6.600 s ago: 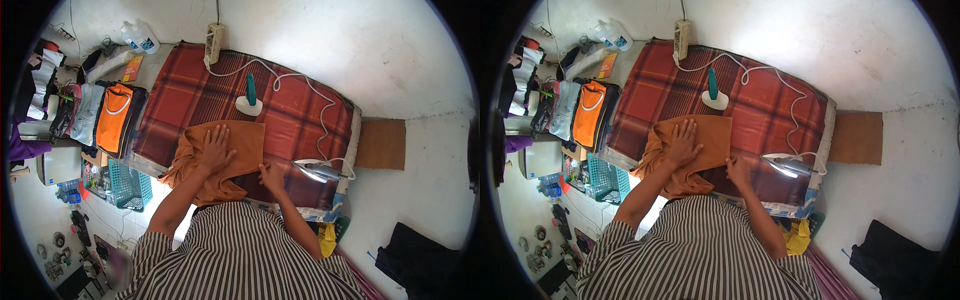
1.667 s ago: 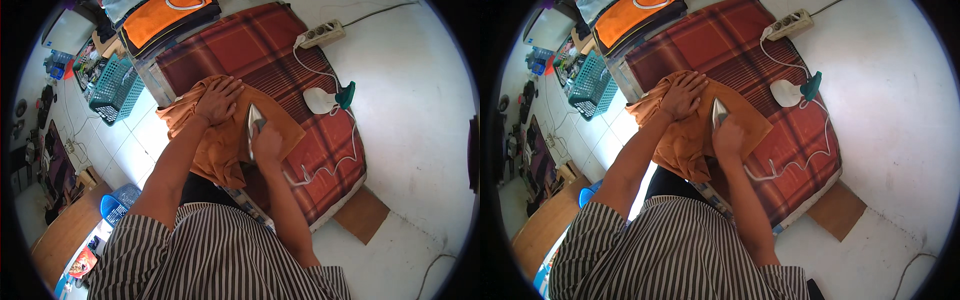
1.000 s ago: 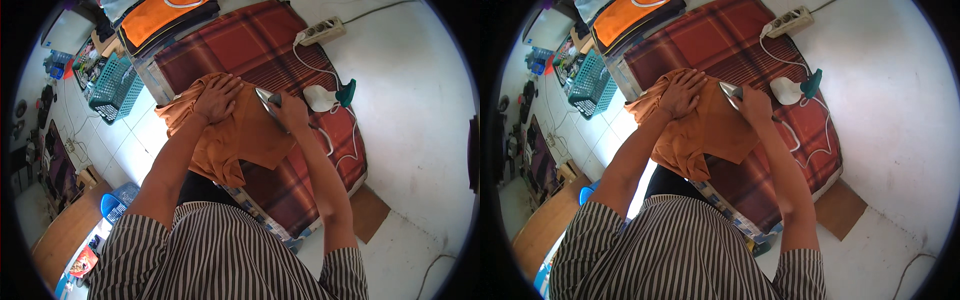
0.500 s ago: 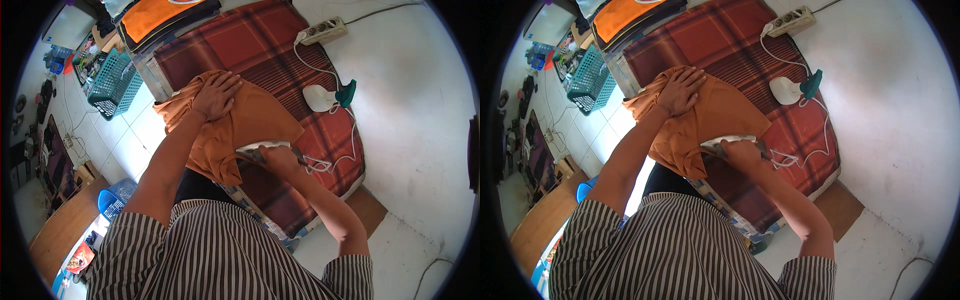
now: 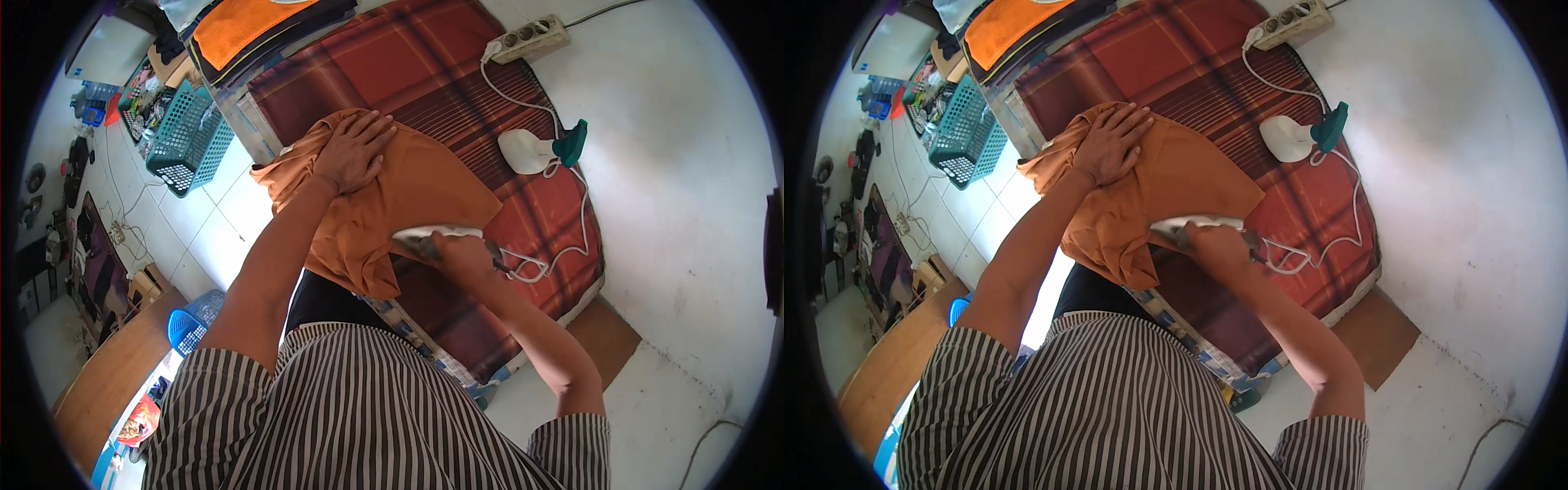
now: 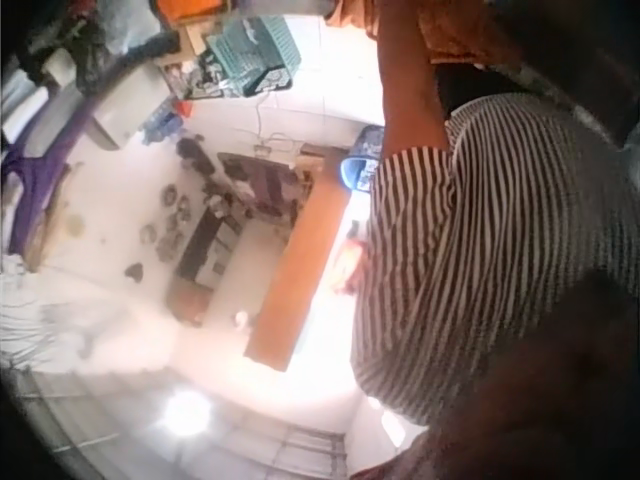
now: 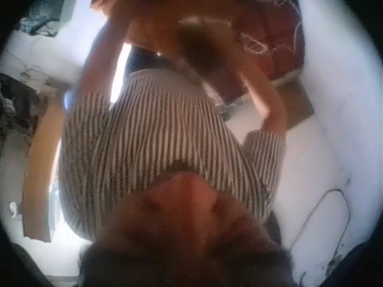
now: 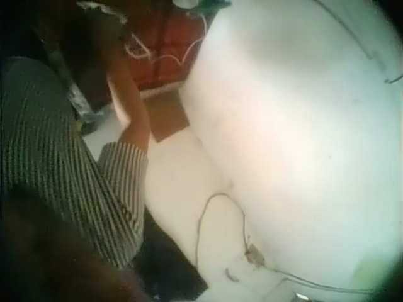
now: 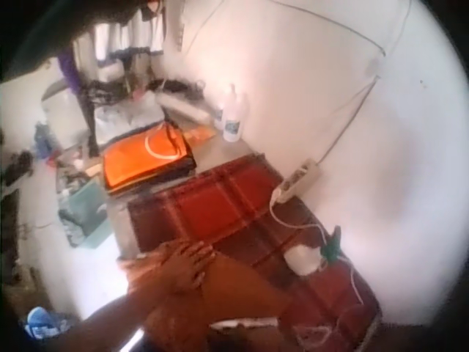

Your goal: The person irons an orange t-shirt on an ironing board using an iron and a spray bottle, pressing both sides and the sleeves before folding the garment.

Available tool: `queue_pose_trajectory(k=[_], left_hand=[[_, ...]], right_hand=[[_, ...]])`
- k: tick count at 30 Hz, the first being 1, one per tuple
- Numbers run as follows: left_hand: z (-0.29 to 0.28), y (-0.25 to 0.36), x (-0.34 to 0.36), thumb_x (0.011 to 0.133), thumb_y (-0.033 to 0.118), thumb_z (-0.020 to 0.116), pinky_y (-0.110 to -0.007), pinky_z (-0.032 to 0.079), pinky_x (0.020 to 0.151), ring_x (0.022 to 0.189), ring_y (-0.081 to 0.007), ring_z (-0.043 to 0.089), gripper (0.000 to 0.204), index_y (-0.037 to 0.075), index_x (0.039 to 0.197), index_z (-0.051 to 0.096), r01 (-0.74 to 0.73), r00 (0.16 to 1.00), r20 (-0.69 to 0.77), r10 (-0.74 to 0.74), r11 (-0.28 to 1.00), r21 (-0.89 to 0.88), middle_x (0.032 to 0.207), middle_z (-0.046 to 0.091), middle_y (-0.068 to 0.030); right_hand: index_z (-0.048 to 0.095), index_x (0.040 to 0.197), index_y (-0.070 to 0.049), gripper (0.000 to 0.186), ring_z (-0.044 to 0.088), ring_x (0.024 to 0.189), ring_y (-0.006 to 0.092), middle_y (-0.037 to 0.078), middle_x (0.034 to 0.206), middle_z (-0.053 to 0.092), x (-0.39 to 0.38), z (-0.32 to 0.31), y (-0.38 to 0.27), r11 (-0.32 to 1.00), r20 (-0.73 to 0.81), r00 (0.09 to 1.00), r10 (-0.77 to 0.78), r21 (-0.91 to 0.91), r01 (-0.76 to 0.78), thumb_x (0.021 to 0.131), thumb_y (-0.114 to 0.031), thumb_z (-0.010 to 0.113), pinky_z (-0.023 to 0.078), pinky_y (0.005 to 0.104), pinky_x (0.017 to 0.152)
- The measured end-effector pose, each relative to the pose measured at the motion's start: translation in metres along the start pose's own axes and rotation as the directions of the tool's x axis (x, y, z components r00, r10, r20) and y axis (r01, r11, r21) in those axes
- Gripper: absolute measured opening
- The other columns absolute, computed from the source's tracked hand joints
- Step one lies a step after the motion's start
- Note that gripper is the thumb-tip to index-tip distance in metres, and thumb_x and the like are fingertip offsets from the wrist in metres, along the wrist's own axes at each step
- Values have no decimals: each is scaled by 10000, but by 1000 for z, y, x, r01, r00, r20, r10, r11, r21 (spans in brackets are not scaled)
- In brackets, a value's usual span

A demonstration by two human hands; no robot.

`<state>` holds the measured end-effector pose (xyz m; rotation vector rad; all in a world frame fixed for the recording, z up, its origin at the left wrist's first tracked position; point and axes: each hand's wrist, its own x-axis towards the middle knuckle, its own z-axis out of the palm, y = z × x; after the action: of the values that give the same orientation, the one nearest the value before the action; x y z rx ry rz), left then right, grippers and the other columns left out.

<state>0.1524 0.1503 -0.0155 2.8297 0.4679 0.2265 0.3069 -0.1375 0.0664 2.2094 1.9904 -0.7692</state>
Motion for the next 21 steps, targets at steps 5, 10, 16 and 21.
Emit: queue_pose_trajectory(k=[5,10,16,21], left_hand=[[1,0,-1,1031,286,529,-512,229,1349,1635,-287,299,638,114,1643,474,4,1000,27,-5,999,42,1755,377,-62],[4,-2,-2,1037,317,512,-512,241,1336,1623,-273,316,621,132,1630,488,11,1000,3,-11,998,54,1737,400,-49],[-3,2,1,1039,296,514,-506,219,1352,1645,-285,280,639,131,1654,465,17,998,54,-20,999,50,1760,366,-57],[-2,3,1,1039,297,516,-501,219,1352,1644,-282,281,637,135,1653,466,24,999,45,-27,997,68,1759,367,-55]], right_hand=[[674,1071,-62,282,788,758,369,170,831,776,3,5,1,997,26,997,-78,30,78,944,-303,747,626,503,680],[686,1090,-57,316,785,744,373,173,836,776,6,1,4,996,29,996,-85,26,84,948,-333,751,626,501,674],[695,1151,-40,419,770,810,422,218,874,769,46,-30,55,965,-296,919,261,93,-244,981,-419,744,615,541,724],[689,1145,-24,433,765,889,443,246,959,776,61,-41,65,955,-232,928,291,135,-265,968,-410,772,603,556,786]])
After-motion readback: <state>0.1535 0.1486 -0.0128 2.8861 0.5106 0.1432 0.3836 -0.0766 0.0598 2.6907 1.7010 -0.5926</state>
